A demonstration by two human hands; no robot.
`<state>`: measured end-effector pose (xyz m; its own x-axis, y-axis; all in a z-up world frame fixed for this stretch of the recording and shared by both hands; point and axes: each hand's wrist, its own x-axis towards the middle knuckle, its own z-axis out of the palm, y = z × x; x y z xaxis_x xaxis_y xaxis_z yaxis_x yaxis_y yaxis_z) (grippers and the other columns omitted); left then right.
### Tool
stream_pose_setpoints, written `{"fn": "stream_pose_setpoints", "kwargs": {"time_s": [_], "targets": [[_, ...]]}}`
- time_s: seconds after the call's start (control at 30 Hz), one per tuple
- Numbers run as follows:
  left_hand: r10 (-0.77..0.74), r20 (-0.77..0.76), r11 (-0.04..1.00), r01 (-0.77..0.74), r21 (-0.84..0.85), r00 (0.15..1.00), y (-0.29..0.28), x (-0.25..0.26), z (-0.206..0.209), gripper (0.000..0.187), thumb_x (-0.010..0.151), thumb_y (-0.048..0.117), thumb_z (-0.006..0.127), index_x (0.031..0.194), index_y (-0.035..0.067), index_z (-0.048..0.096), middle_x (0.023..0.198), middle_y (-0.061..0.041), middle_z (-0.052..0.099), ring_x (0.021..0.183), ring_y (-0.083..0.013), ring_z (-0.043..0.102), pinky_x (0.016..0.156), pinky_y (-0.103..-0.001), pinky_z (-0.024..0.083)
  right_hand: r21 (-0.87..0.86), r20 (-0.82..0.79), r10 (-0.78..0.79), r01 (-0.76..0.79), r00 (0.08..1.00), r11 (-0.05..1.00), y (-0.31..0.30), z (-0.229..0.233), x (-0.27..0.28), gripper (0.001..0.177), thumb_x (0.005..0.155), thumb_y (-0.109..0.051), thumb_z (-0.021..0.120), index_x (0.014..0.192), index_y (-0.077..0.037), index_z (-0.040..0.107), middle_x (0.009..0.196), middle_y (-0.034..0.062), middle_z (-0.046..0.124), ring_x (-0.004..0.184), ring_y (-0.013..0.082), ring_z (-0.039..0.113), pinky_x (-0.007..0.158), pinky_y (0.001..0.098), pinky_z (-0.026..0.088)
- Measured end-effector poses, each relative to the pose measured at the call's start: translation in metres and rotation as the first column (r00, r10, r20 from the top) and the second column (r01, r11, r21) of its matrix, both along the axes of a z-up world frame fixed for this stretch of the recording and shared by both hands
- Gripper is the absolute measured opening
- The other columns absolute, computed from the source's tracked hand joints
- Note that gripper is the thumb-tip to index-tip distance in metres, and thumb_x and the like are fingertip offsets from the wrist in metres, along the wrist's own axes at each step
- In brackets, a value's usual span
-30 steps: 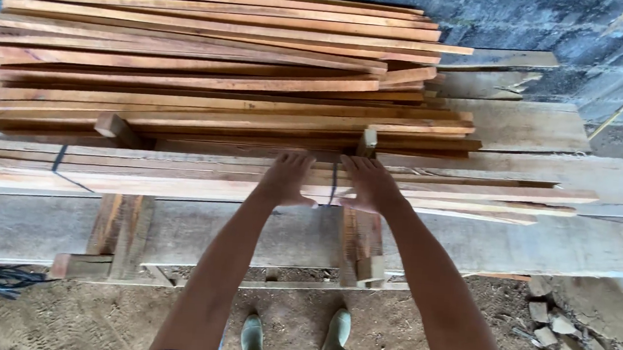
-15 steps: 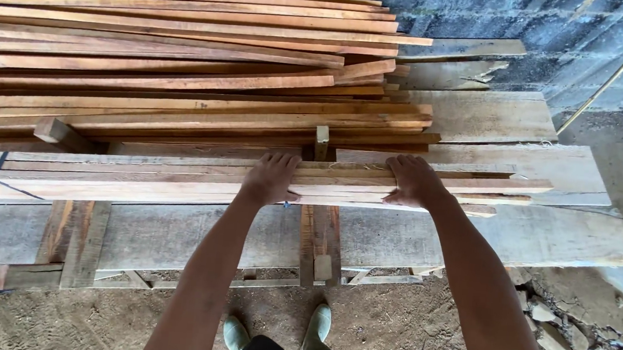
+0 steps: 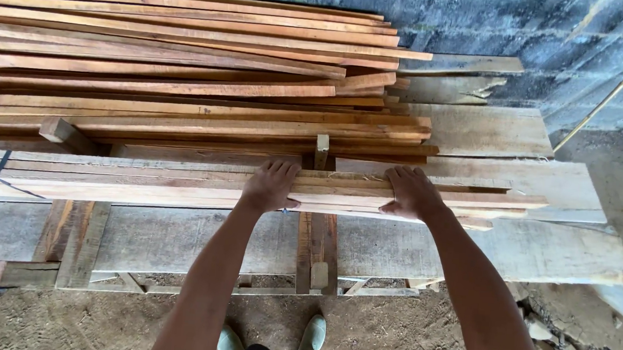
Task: Tying bundles of thin wood strips together with wire ties using a small twisting tool.
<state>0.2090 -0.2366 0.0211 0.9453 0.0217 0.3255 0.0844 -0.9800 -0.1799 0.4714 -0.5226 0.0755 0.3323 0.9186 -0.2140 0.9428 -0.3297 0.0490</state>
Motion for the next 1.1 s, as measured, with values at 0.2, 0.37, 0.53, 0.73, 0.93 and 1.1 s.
{"fn": "stream_pose_setpoints", "kwargs": {"time_s": [0.2,0.37,0.53,0.73,0.93,1.1], "targets": [[0.03,0.003,1.0,-0.03,-0.005,1.0,-0.003,0.0,-0.003,0.099,0.053,0.067,0.088,0.128,0.013,0.052,0.11,-0.006,0.061,0.108,-0.0254,0.066,0.092,-0.042,0.053,0.062,0.024,0.002,-0.004,1.0,0.998,-0.003,0.011,-0.01,0.085,0.072,-0.065,0.08,0.134,-0.011,0.054,0.122,0.0113,0.066,0.121,0.0283,0.064,0.101,0.0421,0.049],[0.075,-0.048,0.995,-0.078,-0.06,0.996,-0.008,0.0,-0.006,0.101,0.055,0.063,0.09,0.134,0.014,0.049,0.115,-0.006,0.062,0.112,-0.0258,0.065,0.097,-0.044,0.05,0.264,0.098,-0.072,0.044,0.993,0.964,-0.007,-0.001,-0.023,0.103,0.06,-0.078,0.08,0.14,-0.019,0.054,0.133,0.008,0.06,0.13,0.0291,0.056,0.112,0.0445,0.043],[0.027,-0.141,0.952,-0.068,-0.298,0.99,-0.003,-0.012,0.036,0.105,0.063,0.064,0.084,0.146,0.016,0.042,0.125,-0.008,0.063,0.122,-0.0285,0.062,0.106,-0.047,0.044,0.369,0.097,-0.147,0.101,0.984,0.924,0.005,0.005,-0.049,0.112,0.054,-0.083,0.08,0.142,-0.019,0.052,0.134,0.0079,0.055,0.129,0.0292,0.054,0.115,0.0453,0.041],[-0.177,-0.108,0.841,0.094,-0.533,0.978,0.025,-0.033,0.024,0.119,0.063,0.061,0.086,0.156,0.012,0.03,0.145,-0.018,0.052,0.136,-0.036,0.054,0.117,-0.051,0.039,0.417,0.123,-0.12,0.059,0.985,0.907,0.05,-0.015,-0.1,0.115,0.051,-0.079,0.083,0.146,-0.024,0.051,0.142,0.0048,0.055,0.137,0.0248,0.053,0.119,0.0446,0.035],[-0.118,-0.042,0.939,0.098,-0.33,0.992,0.098,-0.099,0.009,0.121,0.061,0.062,0.085,0.156,0.013,0.03,0.138,-0.013,0.055,0.13,-0.0325,0.057,0.111,-0.049,0.043,0.382,0.111,-0.117,0.066,0.987,0.922,0.113,-0.023,-0.154,0.122,0.052,-0.084,0.08,0.152,-0.024,0.046,0.154,0.0091,0.049,0.146,0.028,0.046,0.124,0.0512,0.03],[0.026,-0.064,0.966,-0.042,-0.254,0.998,0.173,-0.178,0.023,0.113,0.059,0.065,0.082,0.151,0.013,0.042,0.134,-0.011,0.06,0.124,-0.0306,0.061,0.109,-0.05,0.043,0.273,0.02,-0.06,0.052,0.998,0.961,0.186,0.001,-0.225,0.121,0.059,-0.083,0.079,0.156,-0.023,0.039,0.158,0.0089,0.044,0.15,0.0288,0.041,0.127,0.0547,0.022]]}}
